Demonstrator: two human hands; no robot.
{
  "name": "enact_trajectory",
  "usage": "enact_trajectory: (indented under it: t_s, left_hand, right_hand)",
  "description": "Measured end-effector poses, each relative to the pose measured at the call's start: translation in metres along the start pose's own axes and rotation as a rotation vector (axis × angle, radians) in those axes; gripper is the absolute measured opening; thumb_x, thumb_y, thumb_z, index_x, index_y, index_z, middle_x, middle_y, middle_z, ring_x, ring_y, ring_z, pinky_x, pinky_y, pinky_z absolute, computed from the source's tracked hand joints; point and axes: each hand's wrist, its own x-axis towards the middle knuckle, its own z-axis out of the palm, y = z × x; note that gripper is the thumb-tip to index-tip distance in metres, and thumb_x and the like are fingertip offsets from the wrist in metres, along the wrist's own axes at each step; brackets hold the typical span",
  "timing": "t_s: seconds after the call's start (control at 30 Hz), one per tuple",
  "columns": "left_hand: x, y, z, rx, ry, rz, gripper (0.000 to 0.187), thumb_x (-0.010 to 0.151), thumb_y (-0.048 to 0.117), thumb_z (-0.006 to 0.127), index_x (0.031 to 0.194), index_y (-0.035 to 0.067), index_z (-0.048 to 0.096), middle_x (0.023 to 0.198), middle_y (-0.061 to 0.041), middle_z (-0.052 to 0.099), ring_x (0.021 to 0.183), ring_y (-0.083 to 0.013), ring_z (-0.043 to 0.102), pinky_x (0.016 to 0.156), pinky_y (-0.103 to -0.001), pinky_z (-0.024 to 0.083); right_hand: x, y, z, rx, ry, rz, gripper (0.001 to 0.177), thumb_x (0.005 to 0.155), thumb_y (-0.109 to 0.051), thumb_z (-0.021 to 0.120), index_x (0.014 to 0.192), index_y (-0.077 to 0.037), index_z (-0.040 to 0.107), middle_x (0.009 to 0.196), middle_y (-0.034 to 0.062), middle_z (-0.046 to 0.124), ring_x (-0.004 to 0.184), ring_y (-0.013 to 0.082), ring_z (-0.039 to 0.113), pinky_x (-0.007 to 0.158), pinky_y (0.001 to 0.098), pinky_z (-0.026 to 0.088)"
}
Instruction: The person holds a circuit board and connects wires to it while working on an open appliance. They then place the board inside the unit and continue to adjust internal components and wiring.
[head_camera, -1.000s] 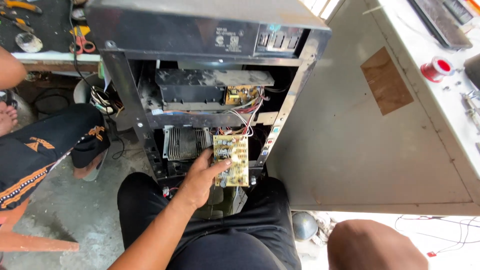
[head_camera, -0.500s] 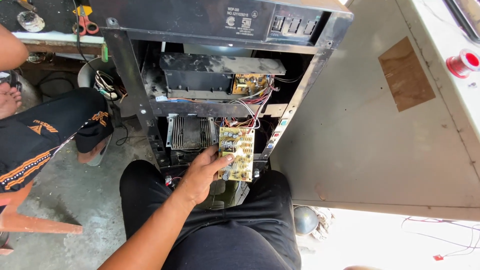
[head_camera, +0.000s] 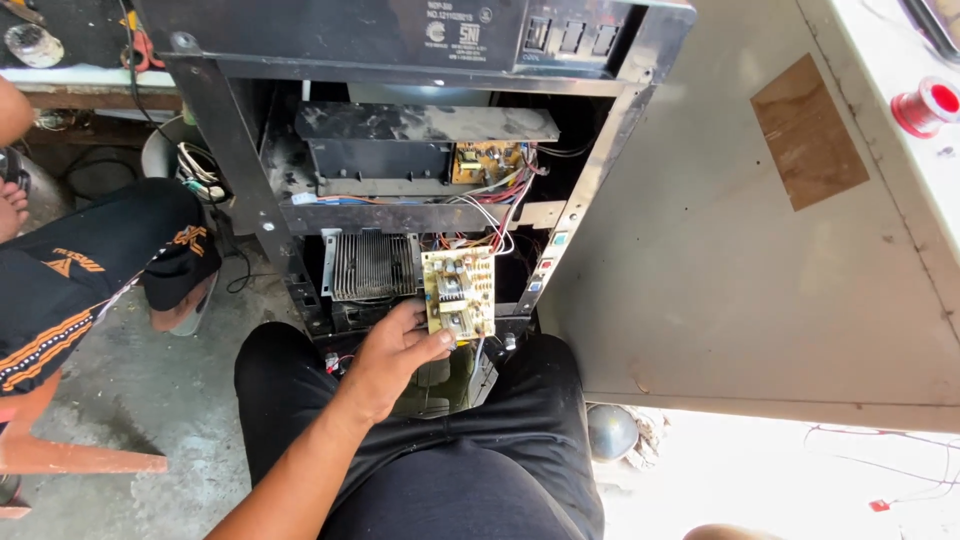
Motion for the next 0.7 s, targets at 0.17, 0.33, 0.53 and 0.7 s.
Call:
enact_trajectory:
  t_s: [0.17,0.33,0.53,0.7]
  left_hand:
    - [-0.029,0.036,0.014,0.23,0.049,-0.098,0.048,0.082,0.015,0.076,0.128,0.01,0.063,0.121,-0.011,0.08,0.107,-0.0216,0.079,0.095,-0.035,0.064]
    - [-0.045,0.035,0.021,0.291,0.036,-0.059,0.043,0.085,0.022,0.074,0.126,0.013,0.064,0.127,-0.005,0.079,0.106,-0.0199,0.082,0.093,-0.03,0.063]
    - [-0.055,0.031,0.029,0.085,-0.065,0.013,0.05,0.088,0.017,0.07,0.135,0.009,0.058,0.131,-0.013,0.073,0.109,-0.0244,0.079,0.094,-0.036,0.065]
    - [-0.061,0.028,0.024,0.116,-0.1,-0.054,0.061,0.088,0.019,0.07,0.144,0.008,0.049,0.135,-0.018,0.074,0.12,-0.0257,0.075,0.096,-0.035,0.063]
  right_hand:
    - [0.074,-0.087,0.095,0.262,-0.089,-0.253,0.06,0.065,-0.011,0.077,0.124,0.0,0.069,0.094,0.0106,0.074,0.093,0.0176,0.068,0.091,0.0294,0.053]
    - [0.108,-0.065,0.199,0.541,-0.554,-0.038,0.082,0.076,-0.038,0.077,0.149,-0.008,0.051,0.143,0.0114,0.068,0.116,0.0232,0.071,0.1,0.039,0.059]
    - [0.088,-0.051,0.237,0.921,-0.849,0.109,0.08,0.086,-0.034,0.071,0.154,-0.004,0.041,0.125,0.0117,0.066,0.103,0.0196,0.065,0.083,0.0349,0.064]
    - [0.086,-0.03,0.25,1.197,-0.739,0.379,0.032,0.1,-0.019,0.061,0.122,0.005,0.062,0.095,0.0154,0.071,0.078,0.0239,0.072,0.068,0.0378,0.066]
